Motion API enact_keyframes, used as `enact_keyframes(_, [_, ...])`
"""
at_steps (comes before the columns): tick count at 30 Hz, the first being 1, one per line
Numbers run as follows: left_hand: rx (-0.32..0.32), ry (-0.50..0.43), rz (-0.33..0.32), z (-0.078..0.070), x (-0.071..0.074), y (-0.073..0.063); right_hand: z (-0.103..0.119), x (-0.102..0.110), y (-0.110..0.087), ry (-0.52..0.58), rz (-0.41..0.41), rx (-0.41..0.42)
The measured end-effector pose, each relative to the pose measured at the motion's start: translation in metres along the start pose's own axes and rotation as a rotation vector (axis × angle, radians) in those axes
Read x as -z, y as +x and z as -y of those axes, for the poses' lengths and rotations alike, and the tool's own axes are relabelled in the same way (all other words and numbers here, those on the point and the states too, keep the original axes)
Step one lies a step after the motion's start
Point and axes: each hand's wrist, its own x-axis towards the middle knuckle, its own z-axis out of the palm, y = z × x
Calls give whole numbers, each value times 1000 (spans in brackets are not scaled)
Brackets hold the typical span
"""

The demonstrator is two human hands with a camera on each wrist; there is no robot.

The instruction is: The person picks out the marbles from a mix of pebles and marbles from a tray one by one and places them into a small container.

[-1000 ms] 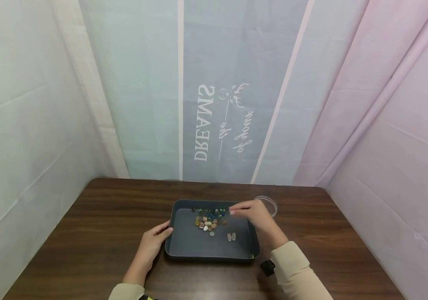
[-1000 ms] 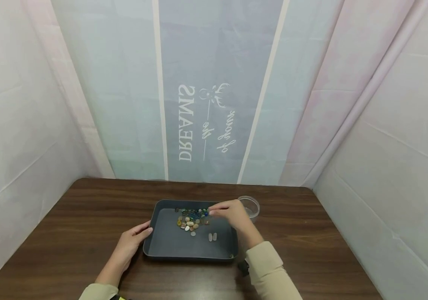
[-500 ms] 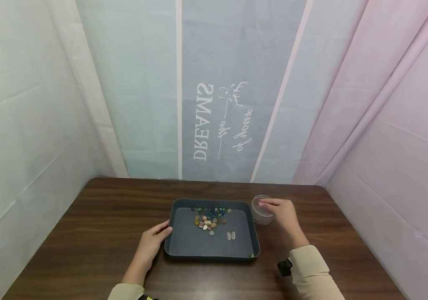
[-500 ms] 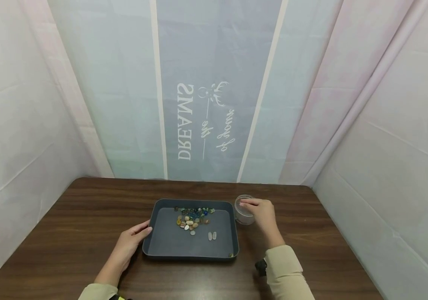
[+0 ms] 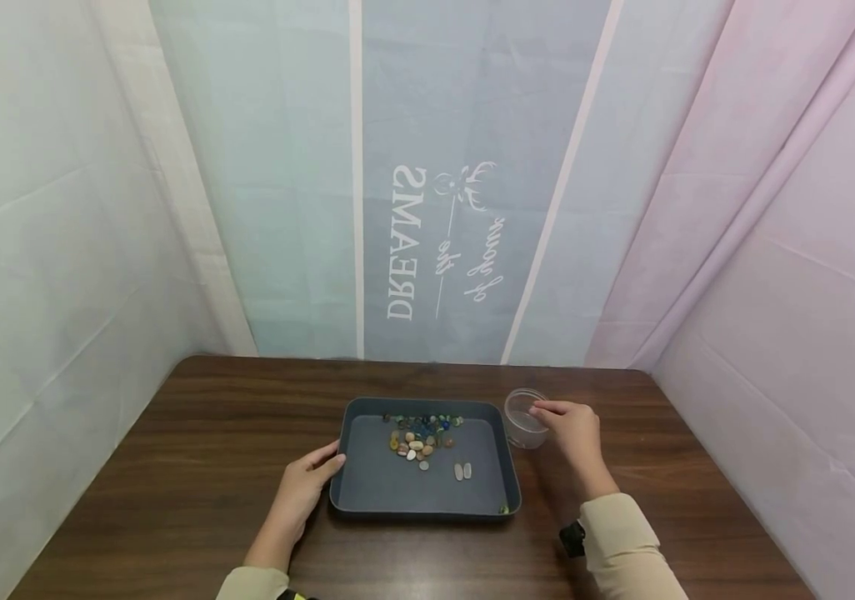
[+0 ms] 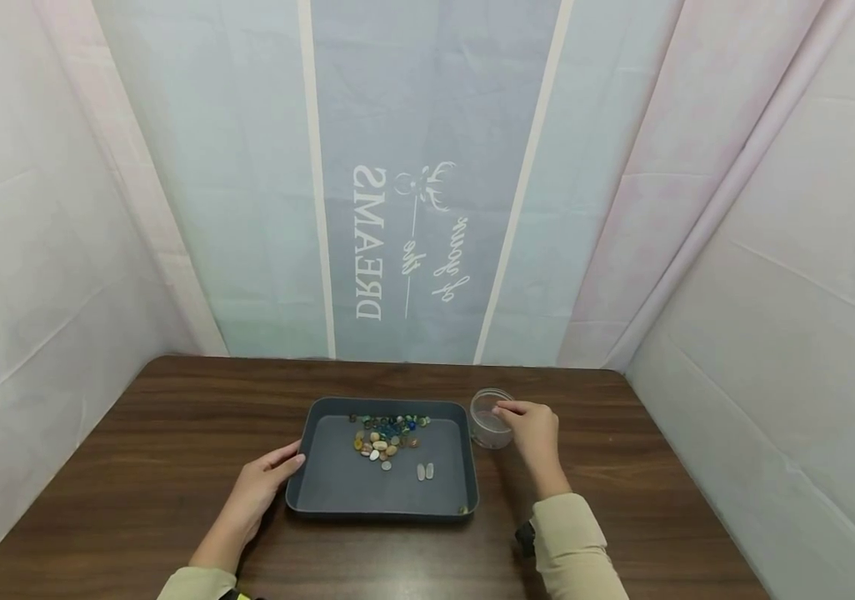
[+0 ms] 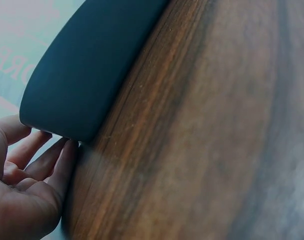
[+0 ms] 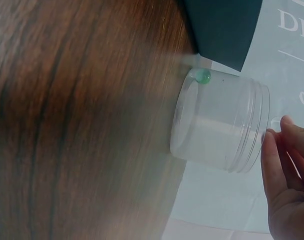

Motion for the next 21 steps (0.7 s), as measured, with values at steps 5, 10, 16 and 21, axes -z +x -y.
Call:
enact_keyframes(5, [-5, 12, 0, 0, -1, 0, -1, 0, -1, -3, -3, 9])
enact_keyframes(10, [-15, 13, 4, -1, 0, 1, 0, -1, 0, 18, 6, 0])
enact_keyframes(16, [-1, 7, 5, 1, 0, 0, 1, -2, 0, 17, 12, 14])
enact_keyframes(21, [-9, 6, 8, 0, 0, 0, 1, -1, -1, 23, 23, 11])
